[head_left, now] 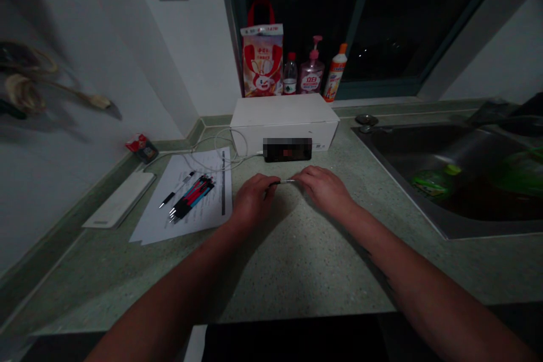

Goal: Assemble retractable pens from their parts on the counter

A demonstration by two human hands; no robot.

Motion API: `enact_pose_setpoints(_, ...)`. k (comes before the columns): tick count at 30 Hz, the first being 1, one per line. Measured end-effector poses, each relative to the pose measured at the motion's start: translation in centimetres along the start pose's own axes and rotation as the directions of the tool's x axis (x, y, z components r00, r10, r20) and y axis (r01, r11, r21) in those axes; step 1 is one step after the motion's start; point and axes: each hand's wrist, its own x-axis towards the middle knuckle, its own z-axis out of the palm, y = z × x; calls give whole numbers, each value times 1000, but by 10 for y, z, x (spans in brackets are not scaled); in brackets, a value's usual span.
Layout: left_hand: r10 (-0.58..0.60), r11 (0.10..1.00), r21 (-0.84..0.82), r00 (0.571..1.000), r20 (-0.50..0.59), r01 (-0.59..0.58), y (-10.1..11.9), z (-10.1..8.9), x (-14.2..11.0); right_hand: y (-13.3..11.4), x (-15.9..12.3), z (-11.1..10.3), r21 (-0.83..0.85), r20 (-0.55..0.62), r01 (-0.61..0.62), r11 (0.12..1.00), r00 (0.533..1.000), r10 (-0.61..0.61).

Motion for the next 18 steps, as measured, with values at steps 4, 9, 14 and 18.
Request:
enact_pose_setpoints(4, -13, 1000, -4, 1000, 2, 13, -1, 1, 0, 0, 0, 1, -26, 9, 11, 1000, 1000, -11)
enact_pose_setpoints(9, 23, 1000, -11, 1000, -5, -23, -1, 2, 1, 3, -1, 5, -48, -16, 45, 998, 999, -46)
enact_pose_setpoints(14, 95, 995, 3, 993, 72, -96, -1, 3, 0, -4, -2, 9, 61, -38, 65, 996, 997, -63)
enact_pose_setpoints(18, 103, 995, -27, 987, 127, -101, 0, 6, -1, -8, -2, 11, 179, -2, 15, 984, 1000, -15)
